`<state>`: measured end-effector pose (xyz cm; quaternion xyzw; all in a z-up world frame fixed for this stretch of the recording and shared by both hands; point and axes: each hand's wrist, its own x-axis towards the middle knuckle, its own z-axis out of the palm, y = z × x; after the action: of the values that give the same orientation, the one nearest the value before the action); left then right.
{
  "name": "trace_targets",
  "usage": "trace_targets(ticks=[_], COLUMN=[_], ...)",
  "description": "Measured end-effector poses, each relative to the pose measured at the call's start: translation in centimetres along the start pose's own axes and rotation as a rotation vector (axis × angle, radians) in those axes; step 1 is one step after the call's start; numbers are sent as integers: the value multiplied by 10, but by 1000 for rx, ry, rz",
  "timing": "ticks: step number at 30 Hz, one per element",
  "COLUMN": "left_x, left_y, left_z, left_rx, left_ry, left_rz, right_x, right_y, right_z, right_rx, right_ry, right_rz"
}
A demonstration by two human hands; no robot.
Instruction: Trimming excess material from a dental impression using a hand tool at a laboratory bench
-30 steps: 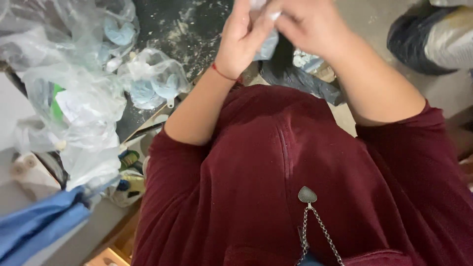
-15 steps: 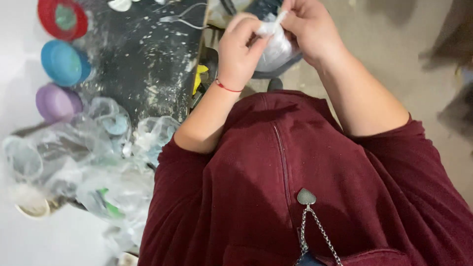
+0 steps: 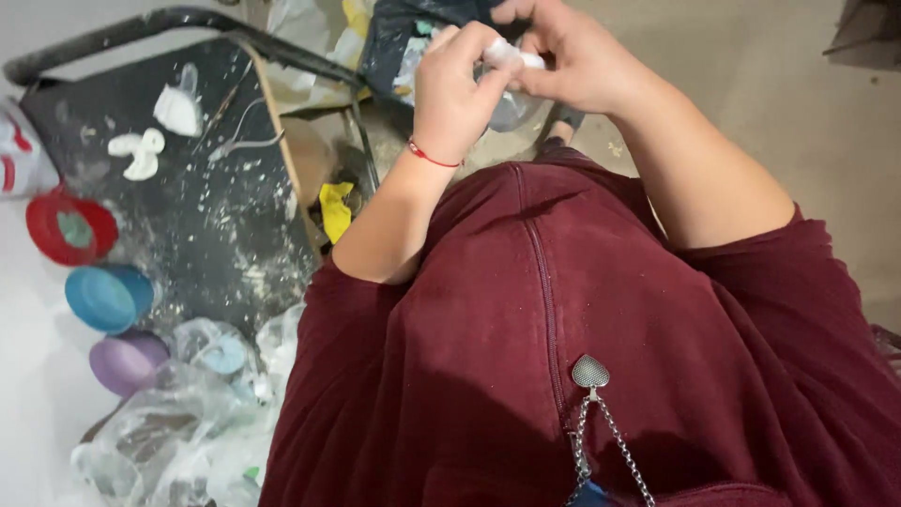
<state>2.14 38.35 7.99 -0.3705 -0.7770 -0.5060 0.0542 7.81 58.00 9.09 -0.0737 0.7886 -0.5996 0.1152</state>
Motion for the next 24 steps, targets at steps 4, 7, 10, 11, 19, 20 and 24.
trace_targets(ticks=[4, 7, 10, 11, 19, 20, 24], left_x=[21, 57, 97, 114, 222, 231, 231], left_y=[-42, -39, -53, -47, -26, -36, -83], left_z=[66, 98, 135, 142, 172, 182, 202], left_rx=[-942, -957, -944, -946, -308, -307, -515], left_ry=[-41, -39, 36, 59, -192, -175, 151], left_rz=[-495, -665, -704, -709, -670, -672, -659], right_x=[9, 17, 29, 30, 67, 80, 115], right_y=[30, 59, 54, 56, 92, 106, 129], right_z=[-40, -79, -131, -154, -306, -325, -364], right_rx=[-509, -601, -831, -834, -509, -509, -373], right_ry=[85, 182, 82, 60, 310, 296, 258], right_rz=[-209, -295, -51, -61, -486, -497, -174])
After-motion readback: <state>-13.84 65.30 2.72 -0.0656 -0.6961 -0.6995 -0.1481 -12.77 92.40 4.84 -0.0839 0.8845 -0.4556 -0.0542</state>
